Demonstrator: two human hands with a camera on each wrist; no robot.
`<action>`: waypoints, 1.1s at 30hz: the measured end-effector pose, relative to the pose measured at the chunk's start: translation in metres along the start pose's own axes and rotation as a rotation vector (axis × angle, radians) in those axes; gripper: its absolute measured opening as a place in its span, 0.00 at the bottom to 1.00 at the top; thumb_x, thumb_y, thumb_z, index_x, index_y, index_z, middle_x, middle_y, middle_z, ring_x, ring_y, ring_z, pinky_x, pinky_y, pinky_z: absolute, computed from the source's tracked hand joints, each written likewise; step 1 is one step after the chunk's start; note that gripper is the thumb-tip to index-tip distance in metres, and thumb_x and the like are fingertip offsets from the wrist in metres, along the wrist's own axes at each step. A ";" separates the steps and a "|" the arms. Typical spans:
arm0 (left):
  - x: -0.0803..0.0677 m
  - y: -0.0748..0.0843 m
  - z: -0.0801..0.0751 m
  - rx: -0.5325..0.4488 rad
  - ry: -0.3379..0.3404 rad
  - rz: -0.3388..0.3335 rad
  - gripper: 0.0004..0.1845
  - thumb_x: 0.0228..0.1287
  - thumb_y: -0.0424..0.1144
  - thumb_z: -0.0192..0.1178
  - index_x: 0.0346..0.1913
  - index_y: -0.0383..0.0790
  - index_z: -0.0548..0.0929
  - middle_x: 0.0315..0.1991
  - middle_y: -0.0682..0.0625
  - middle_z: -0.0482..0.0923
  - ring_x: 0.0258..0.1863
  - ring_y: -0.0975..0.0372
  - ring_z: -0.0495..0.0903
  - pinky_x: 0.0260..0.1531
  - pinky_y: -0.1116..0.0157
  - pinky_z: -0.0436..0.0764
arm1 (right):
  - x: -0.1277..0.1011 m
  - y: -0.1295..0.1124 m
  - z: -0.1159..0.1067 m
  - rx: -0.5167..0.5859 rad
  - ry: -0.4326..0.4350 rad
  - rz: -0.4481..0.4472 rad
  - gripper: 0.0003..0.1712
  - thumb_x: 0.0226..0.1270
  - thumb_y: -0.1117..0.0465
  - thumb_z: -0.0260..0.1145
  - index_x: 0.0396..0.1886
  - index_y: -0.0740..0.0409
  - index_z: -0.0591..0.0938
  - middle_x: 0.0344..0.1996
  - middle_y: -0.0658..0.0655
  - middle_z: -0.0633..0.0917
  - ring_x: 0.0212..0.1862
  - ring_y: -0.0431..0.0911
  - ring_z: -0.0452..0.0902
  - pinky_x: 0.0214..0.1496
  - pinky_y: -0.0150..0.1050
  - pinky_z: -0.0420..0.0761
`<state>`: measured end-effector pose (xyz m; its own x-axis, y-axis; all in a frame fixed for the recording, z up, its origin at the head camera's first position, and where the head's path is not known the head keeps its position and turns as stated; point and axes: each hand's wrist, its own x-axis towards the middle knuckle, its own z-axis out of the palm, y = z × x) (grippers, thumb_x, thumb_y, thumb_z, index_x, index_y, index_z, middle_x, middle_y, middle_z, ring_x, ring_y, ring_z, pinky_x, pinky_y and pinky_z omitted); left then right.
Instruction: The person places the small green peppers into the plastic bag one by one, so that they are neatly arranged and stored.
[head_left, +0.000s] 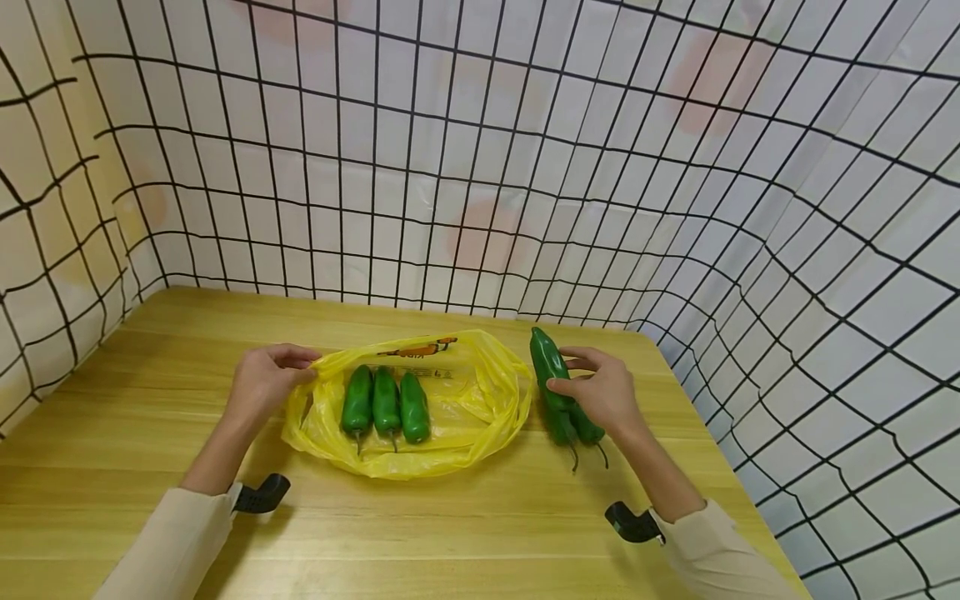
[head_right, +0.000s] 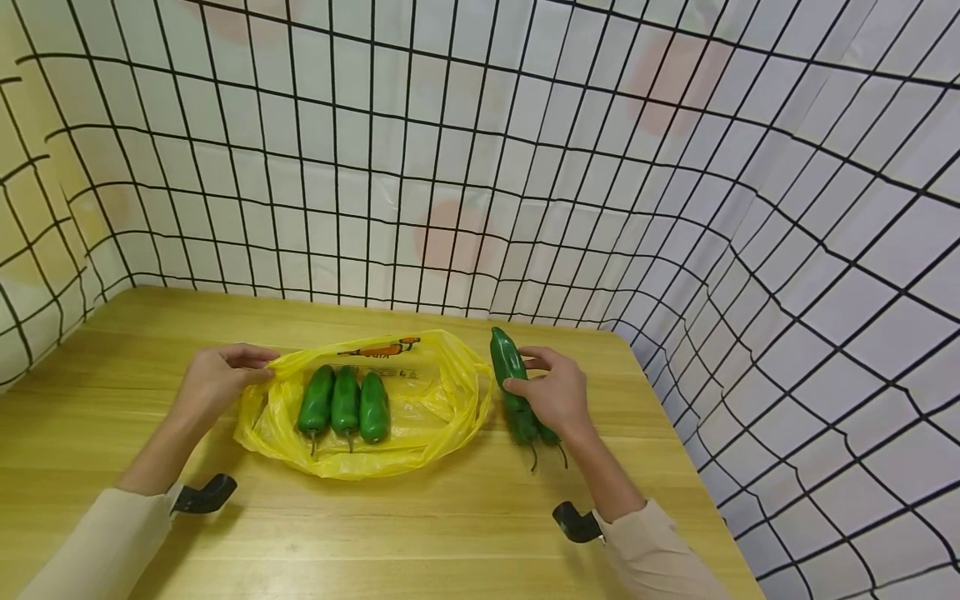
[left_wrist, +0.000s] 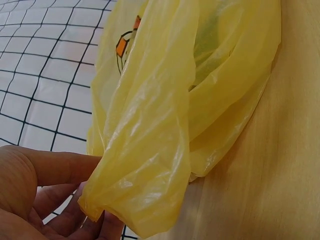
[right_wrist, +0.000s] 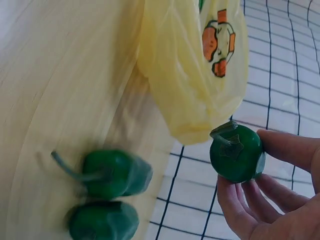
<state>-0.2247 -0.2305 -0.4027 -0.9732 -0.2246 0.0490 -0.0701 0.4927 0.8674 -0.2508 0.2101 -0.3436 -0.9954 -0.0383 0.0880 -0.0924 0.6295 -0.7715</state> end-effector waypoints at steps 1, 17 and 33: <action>0.000 0.000 0.000 0.001 0.001 0.001 0.14 0.67 0.31 0.64 0.53 0.33 0.87 0.44 0.40 0.86 0.40 0.55 0.81 0.31 0.72 0.79 | 0.000 -0.002 0.002 0.007 -0.006 -0.004 0.33 0.61 0.60 0.76 0.67 0.53 0.79 0.59 0.67 0.82 0.53 0.60 0.84 0.49 0.47 0.87; -0.001 0.001 -0.001 0.010 0.011 0.019 0.13 0.66 0.31 0.64 0.52 0.33 0.87 0.43 0.40 0.86 0.39 0.57 0.80 0.30 0.71 0.79 | 0.000 -0.025 0.035 0.076 -0.049 -0.058 0.31 0.59 0.60 0.77 0.64 0.52 0.82 0.55 0.64 0.85 0.49 0.57 0.86 0.43 0.46 0.88; -0.002 0.001 0.000 0.002 0.006 0.017 0.14 0.66 0.31 0.64 0.53 0.33 0.87 0.43 0.40 0.86 0.40 0.55 0.80 0.31 0.71 0.79 | 0.001 -0.045 0.074 0.113 -0.110 -0.086 0.29 0.59 0.59 0.77 0.62 0.53 0.83 0.53 0.62 0.86 0.47 0.55 0.86 0.43 0.44 0.87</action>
<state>-0.2229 -0.2300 -0.4019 -0.9729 -0.2212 0.0669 -0.0538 0.4980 0.8655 -0.2496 0.1243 -0.3559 -0.9800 -0.1764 0.0919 -0.1731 0.5293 -0.8306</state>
